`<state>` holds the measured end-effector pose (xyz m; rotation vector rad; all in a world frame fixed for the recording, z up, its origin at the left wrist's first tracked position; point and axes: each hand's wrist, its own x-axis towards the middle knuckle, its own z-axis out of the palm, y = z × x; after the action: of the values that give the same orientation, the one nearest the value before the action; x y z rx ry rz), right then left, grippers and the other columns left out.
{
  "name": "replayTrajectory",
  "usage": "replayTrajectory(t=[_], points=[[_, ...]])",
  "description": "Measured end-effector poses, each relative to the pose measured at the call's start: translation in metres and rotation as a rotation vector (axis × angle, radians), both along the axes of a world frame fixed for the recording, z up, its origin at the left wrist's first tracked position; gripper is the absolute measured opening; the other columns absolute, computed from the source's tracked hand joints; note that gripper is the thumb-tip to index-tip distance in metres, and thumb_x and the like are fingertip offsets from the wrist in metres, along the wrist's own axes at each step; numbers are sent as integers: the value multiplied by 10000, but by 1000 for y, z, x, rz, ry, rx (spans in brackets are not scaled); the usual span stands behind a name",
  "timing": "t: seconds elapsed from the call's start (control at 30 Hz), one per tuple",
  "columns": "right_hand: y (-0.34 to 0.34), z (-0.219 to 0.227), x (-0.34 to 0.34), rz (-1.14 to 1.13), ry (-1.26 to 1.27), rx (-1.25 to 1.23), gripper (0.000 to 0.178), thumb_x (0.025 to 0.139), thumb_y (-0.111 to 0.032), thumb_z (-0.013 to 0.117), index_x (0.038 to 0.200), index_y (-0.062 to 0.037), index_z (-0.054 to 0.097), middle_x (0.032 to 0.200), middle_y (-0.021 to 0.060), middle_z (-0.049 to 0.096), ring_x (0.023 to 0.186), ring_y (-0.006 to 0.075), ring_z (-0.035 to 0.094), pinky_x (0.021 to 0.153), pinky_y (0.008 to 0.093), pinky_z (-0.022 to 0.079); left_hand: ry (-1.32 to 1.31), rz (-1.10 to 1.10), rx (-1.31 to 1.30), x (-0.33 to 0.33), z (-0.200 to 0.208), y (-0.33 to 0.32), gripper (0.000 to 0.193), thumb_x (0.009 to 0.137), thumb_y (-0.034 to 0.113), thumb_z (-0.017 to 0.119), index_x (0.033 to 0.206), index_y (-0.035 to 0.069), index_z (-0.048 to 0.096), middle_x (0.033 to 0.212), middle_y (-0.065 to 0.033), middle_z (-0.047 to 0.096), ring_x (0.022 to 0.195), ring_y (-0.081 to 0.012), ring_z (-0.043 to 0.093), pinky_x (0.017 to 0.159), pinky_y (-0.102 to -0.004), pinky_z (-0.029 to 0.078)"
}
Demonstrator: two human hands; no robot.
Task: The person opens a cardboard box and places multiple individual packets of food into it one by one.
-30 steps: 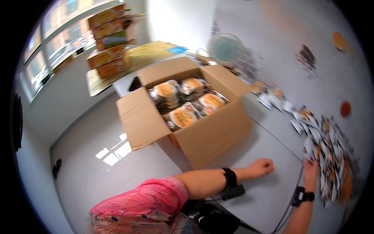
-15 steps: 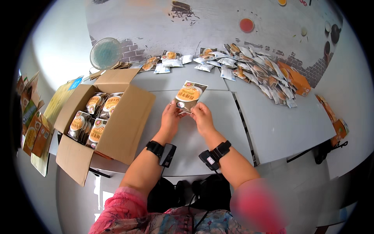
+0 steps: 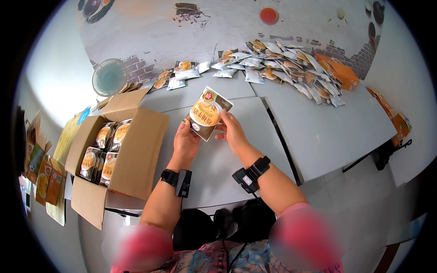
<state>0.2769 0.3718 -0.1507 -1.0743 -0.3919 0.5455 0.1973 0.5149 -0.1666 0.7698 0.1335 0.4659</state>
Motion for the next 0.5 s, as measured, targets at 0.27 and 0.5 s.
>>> replayTrajectory(t=[0.27, 0.5], points=[[-4, -11, 11, 89, 10, -11, 609, 898, -579, 397, 1131, -31, 520, 959, 77, 611, 795, 159, 616, 640, 290, 551, -25, 97, 0, 6, -9, 0, 278, 974, 232, 396, 1108, -4, 460, 1096, -120, 550, 1023, -221, 558, 881, -384, 474], [-3, -9, 6, 125, -19, 25, 624, 920, -568, 343, 1159, -14, 501, 993, 100, 610, 820, 175, 623, 684, 304, 556, -40, 121, 21, 9, -7, 2, 298, 981, 241, 374, 1084, -18, 479, 1076, -129, 567, 980, -221, 585, 855, -368, 496]])
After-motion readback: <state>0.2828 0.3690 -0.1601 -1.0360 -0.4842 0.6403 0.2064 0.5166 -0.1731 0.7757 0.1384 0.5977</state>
